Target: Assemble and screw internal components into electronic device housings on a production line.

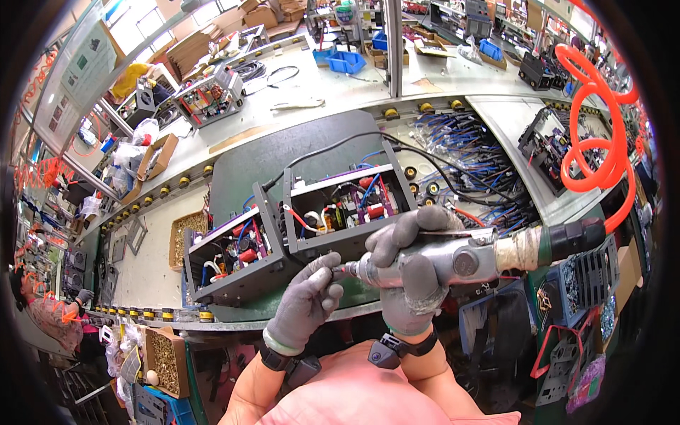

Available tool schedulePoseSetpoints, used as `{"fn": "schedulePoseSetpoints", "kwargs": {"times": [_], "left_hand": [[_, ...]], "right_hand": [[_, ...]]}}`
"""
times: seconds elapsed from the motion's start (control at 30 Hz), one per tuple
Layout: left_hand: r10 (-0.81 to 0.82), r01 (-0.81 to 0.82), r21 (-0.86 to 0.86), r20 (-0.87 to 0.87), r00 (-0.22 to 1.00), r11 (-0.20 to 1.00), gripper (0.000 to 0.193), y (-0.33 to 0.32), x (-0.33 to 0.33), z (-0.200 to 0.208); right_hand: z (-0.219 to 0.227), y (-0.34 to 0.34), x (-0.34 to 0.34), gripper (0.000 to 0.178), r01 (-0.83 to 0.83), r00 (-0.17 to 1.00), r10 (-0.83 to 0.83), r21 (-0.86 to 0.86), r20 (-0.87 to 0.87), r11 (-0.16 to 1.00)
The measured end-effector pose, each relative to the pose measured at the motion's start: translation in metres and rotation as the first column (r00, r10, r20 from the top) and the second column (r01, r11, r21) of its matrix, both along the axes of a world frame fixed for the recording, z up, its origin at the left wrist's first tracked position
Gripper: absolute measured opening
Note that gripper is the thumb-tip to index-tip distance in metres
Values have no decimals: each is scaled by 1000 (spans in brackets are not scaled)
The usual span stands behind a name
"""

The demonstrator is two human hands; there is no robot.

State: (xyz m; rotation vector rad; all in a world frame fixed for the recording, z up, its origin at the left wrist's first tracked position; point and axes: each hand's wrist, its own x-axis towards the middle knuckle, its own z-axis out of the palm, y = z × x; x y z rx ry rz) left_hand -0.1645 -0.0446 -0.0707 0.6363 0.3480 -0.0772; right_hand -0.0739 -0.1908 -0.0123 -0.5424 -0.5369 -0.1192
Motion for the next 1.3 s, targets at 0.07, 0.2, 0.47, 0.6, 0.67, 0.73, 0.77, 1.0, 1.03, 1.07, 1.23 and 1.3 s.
{"fn": "schedulePoseSetpoints", "kwargs": {"times": [0.07,0.2,0.47,0.6,0.67,0.73,0.77,1.0,1.03,1.07,1.23,1.3], "left_hand": [[-17,17,1,4,1000,1000,34,2,0,0],[-9,9,31,-4,1000,999,33,0,-3,4],[-20,24,-57,72,997,998,29,0,-5,-2],[-15,27,-135,85,996,990,27,3,-2,-3],[-10,9,7,116,993,1000,29,2,-4,5],[-5,-18,153,149,989,988,32,-1,-6,15],[68,-128,315,193,979,940,36,-4,-8,18],[-24,-471,831,486,873,-294,34,38,18,37],[-86,-323,606,386,918,-727,36,55,26,45],[-82,-321,600,390,917,-733,36,59,33,48],[-151,-308,663,284,947,-682,27,45,70,41],[-151,-301,688,271,951,-661,21,36,84,32]], "right_hand": [[4,4,-3,52,40,999,-40,-32,-7,999],[1,7,-5,52,-2,1000,1,-42,-25,999],[6,13,-11,44,55,999,-54,-111,11,992],[-5,12,5,49,-113,981,113,-8,159,994],[3,8,16,51,-286,938,271,38,218,958],[5,9,17,53,-300,908,274,34,316,953],[9,13,8,53,-298,908,272,35,318,954],[34,3,-4,44,142,957,-125,46,-261,989],[23,-7,4,42,119,977,-112,28,-182,992],[21,-10,6,42,146,975,-135,50,-179,988],[20,-17,5,44,157,978,-146,66,-146,985],[27,-13,2,45,197,960,-189,21,-207,980]]}}
